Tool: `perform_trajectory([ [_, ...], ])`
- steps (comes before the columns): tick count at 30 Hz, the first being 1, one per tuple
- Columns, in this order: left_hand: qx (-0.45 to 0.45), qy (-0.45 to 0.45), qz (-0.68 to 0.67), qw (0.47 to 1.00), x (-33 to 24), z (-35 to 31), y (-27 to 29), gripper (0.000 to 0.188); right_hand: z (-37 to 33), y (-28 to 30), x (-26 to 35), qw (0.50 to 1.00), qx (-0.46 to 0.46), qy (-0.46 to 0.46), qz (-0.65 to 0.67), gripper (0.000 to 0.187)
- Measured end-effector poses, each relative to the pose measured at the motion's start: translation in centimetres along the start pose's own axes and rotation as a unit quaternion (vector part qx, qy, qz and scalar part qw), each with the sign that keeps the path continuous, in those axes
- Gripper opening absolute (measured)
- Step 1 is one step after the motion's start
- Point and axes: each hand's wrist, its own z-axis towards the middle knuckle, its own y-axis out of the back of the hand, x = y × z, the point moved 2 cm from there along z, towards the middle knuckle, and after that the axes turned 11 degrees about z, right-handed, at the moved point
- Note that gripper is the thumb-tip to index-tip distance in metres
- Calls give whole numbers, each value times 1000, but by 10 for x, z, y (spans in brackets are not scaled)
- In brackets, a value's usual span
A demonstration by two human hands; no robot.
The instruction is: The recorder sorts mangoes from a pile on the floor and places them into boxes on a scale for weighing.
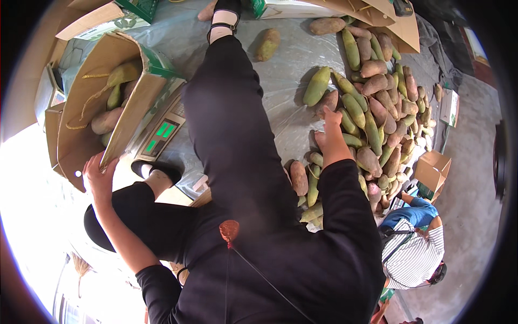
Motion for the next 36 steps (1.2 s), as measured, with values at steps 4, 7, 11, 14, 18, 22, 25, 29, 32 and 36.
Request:
perform_trajectory([
  [4, 4, 3, 11, 1000, 1, 0, 0, 28, 1, -16, -5, 984, 62, -142, 86, 69],
  [7, -10, -8, 26, 1000, 0, 0, 3, 28, -6, -26, -2, 967, 78, -213, 114, 57],
  [11, 8, 17, 22, 1000, 0, 1, 6, 30, -10, -23, -1, 977, 66, -182, 89, 68],
  [14, 2, 11, 10, 1000, -7, 5, 8, 29, -15, -21, -13, 976, 68, -168, 123, 68],
  [18, 15, -1, 13, 1000, 1, -1, 10, 29, -55, -26, -14, 937, 115, -257, 208, 51],
  [22, 29, 20, 2, 999, 3, -3, 9, 29, -81, -24, -24, 902, 237, -277, 229, 39],
  [25, 37, -1, -22, 999, 3, -1, 12, 27, -105, -18, -4, 887, 290, -223, 282, 37],
  [29, 33, -4, -40, 999, 11, -8, 10, 24, -150, -5, 87, 904, 356, -14, 236, 49],
  [32, 56, 11, -51, 997, 11, -7, 11, 20, -203, 8, 185, 855, 449, 155, 208, 54],
  [36, 38, 2, -69, 997, 15, -10, 10, 19, -302, 16, 302, 755, 522, 358, 172, 64],
])
